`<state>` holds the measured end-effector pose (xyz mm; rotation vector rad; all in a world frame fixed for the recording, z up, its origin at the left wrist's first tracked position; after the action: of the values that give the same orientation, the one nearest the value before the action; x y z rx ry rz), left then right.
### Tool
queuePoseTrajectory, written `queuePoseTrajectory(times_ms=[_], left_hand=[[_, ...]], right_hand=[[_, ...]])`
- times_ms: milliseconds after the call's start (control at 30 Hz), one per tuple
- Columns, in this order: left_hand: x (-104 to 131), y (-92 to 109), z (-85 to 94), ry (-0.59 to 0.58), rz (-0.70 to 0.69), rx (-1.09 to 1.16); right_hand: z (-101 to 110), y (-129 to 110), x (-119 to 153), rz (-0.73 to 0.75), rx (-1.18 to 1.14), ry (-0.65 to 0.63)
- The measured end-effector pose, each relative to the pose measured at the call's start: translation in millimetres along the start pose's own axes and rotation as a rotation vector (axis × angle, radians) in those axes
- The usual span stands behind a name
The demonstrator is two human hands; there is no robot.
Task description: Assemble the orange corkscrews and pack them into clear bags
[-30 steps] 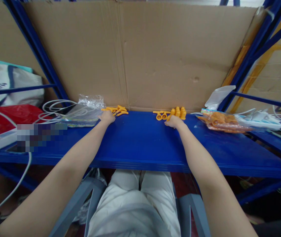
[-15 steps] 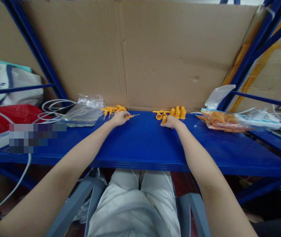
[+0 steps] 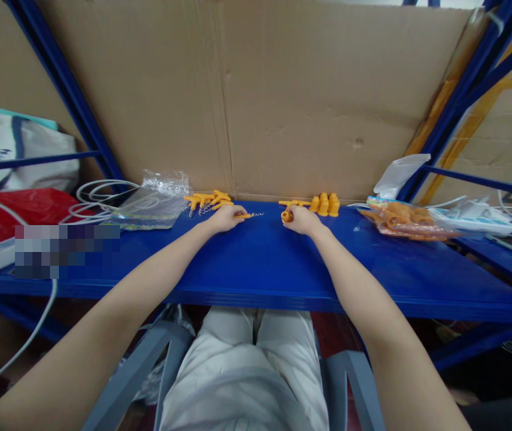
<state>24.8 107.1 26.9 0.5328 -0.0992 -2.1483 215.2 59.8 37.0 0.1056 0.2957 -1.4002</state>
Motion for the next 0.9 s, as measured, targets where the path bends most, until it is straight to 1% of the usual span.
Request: queuePoseTrajectory(times_ms=[167,333,467,700,800,900], left_hand=[[1.1,16.1,-1.2,0.003,-0.083,0.028],[3.2,27.5,-3.0,-0.009,-0.111,0.047],[4.5,34.9,-2.8,-0.004,-0.137,0.057],[4.4,41.2,-5.4,-0.004,-0.178,0.066],[4.5,41.6,-5.3,0.001,-0.175,0.051],[5.4,42.9,-5.2,-0.010,-0.171,0.030]], right_hand=[[1.7,-9.4,1.4,0.050,-0.014,0.023],[1.8,-10.1,4.0,0.017,0.054,-0.007],[3.9,-13.5,6.0,0.016,0.085,-0.007],[5.1,-16.1,7.0,-0.001,0.180,0.022],[6.6,-18.9,7.6,0.011,0.187,0.040],[7.0,-20.8,8.8,0.010,0.184,0.032]])
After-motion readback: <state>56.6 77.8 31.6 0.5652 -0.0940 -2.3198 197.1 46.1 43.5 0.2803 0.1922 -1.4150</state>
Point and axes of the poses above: each hand's wrist, its own x-axis away from the middle knuckle, its own z-axis out of the back of the hand, y = z × x, the point moved 10 cm from there along -x, towards the middle knuckle
